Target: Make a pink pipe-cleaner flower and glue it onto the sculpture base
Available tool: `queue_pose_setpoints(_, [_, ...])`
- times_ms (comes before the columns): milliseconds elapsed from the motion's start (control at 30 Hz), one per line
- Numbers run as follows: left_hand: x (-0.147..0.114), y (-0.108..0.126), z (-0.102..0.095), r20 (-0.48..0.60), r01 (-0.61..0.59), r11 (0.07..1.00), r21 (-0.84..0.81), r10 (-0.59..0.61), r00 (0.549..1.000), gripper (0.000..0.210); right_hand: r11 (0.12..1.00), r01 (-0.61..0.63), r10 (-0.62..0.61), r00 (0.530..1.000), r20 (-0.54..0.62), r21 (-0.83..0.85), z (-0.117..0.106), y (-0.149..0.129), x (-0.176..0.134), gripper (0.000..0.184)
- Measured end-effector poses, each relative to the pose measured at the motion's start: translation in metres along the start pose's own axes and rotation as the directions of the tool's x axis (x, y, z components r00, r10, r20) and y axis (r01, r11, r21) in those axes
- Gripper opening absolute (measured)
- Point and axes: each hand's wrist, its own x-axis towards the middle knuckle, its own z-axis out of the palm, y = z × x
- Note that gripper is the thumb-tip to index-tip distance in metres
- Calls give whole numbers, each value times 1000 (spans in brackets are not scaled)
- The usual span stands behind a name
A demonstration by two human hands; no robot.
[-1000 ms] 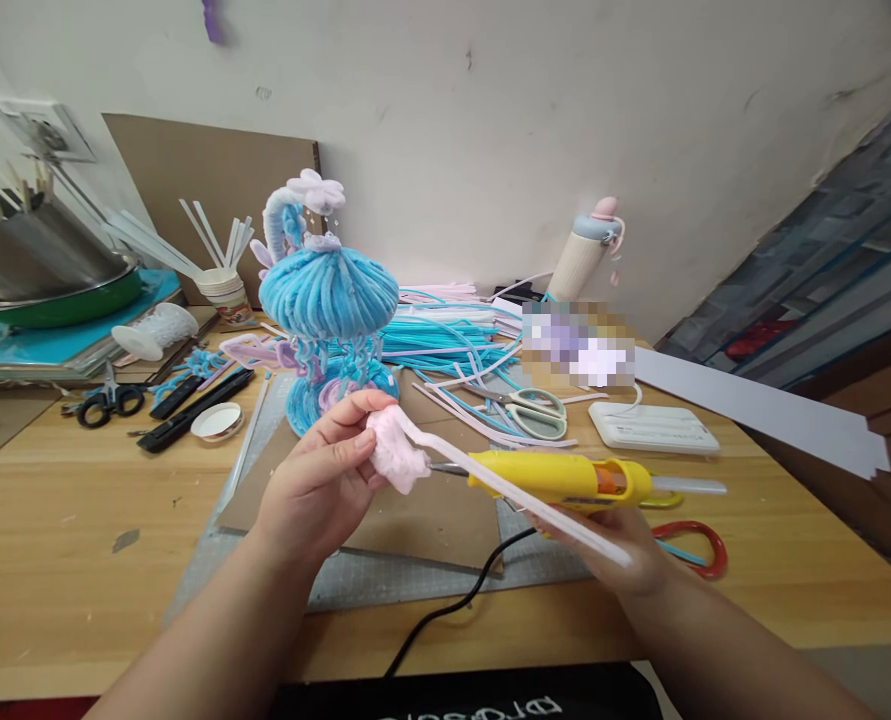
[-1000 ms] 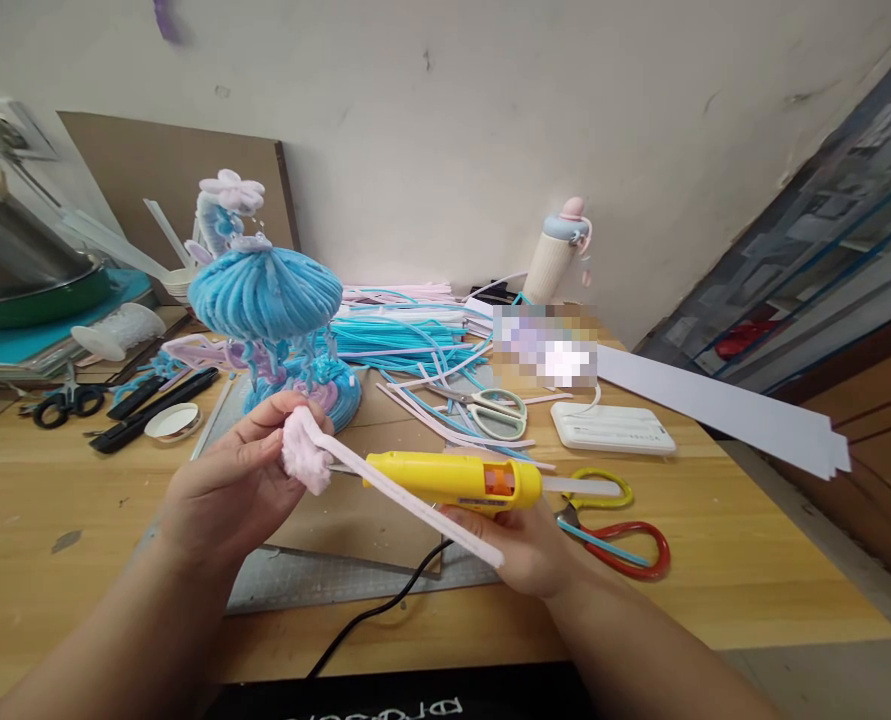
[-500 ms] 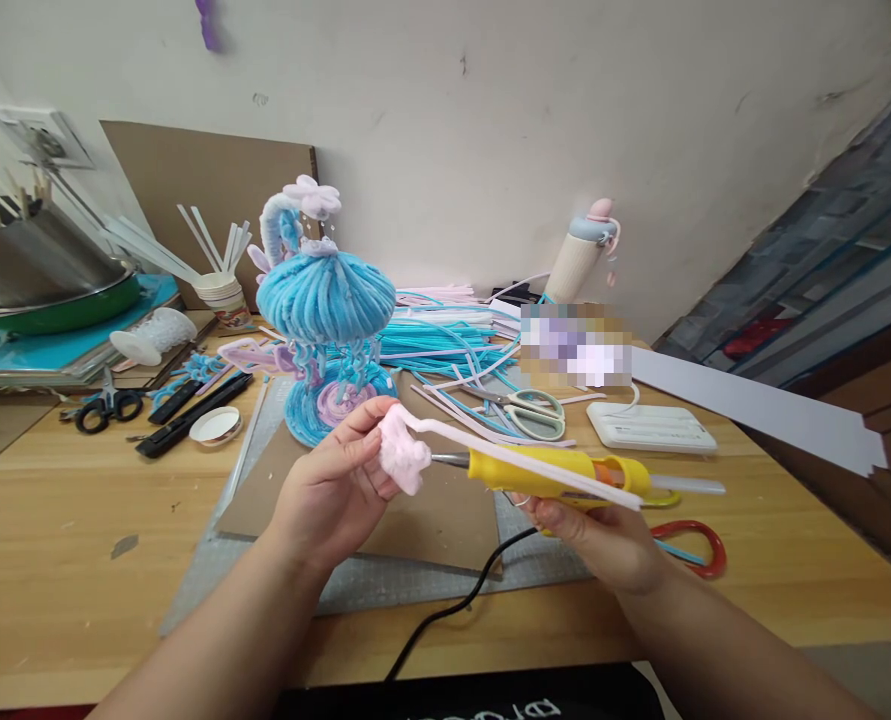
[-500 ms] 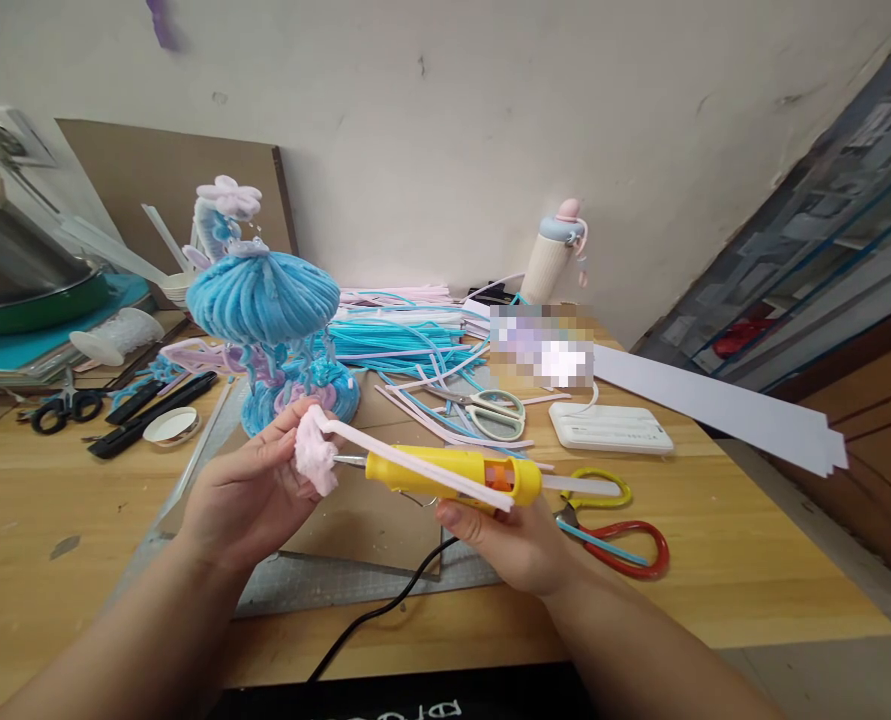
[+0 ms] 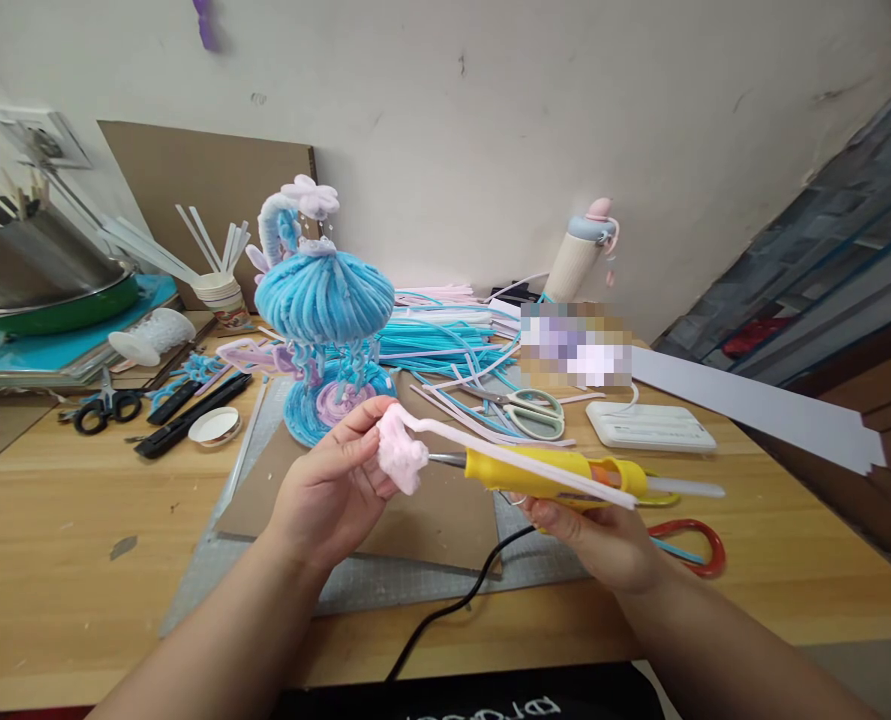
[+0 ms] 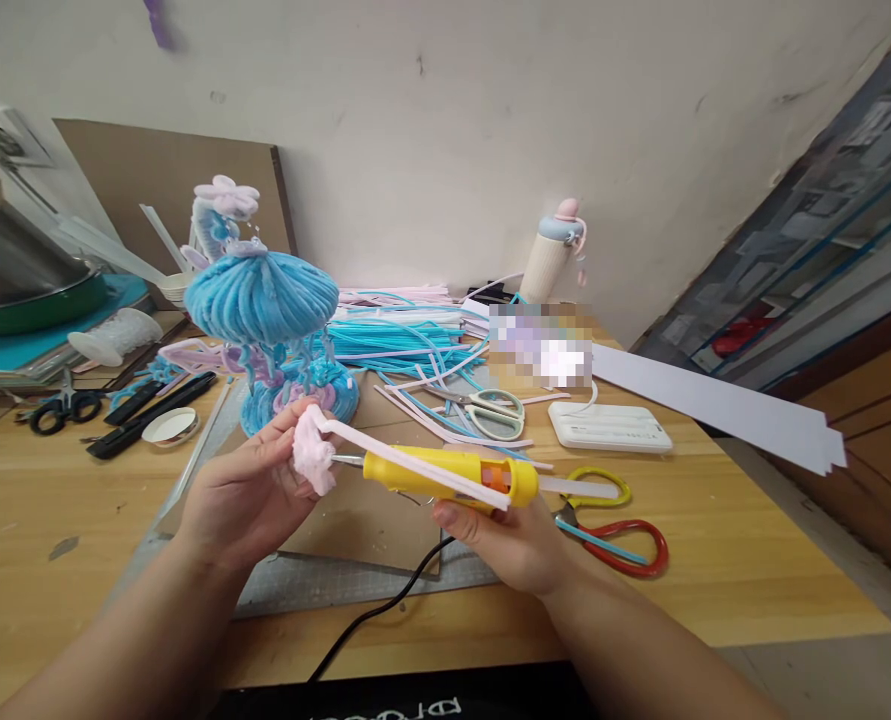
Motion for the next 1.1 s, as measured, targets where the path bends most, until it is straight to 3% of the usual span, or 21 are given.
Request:
queue_pose_setpoints(367, [1, 2, -3, -16, -59, 998, 20, 59, 998, 25, 986, 65, -63, 998, 21, -155, 0, -7, 6, 21])
queue_pose_setpoints(433, [0, 4, -2, -28, -90, 995, 40, 91, 995, 25, 994, 1, -4, 999, -34, -107, 2, -7, 9, 20])
queue_pose_setpoints(500, [-2, 7, -2, -49, -131, 990, 53, 133, 990, 25, 991, -134, 134, 989, -65, 3, 5, -7, 13, 25])
queue_pose_setpoints(567, [-4, 10, -1, -67, -181, 981, 63, 185, 980, 24, 936, -319, 322, 947, 4, 150, 7, -6, 17, 30])
queue_pose_setpoints(633, [-6, 15, 1, -67, -241, 968, 74, 246, 967, 25, 814, -500, 477, 866, 151, 296, 9, -6, 20, 30])
queue_pose_setpoints(767, [-9, 22, 3, -47, -328, 939, 103, 334, 941, 29, 583, -685, 593, 727, 347, 437, 13, -3, 24, 33])
queue_pose_setpoints(867, [-10, 19, 4, -45, -327, 935, 135, 335, 941, 28, 607, -727, 637, 686, 351, 321, 19, 7, 25, 32])
queue_pose_setpoints(933, [-10, 13, 3, -40, -280, 948, 149, 288, 957, 29, 708, -699, 661, 707, 252, 105, 24, 14, 25, 28])
queue_pose_setpoints(1033, [-9, 5, 3, -23, -182, 972, 147, 187, 982, 29, 798, -531, 560, 828, 24, -286, 25, 18, 25, 29])
queue_pose_setpoints(1100, [-9, 1, 3, -5, -134, 982, 135, 136, 991, 27, 804, -428, 439, 895, -73, -412, 21, 16, 27, 39])
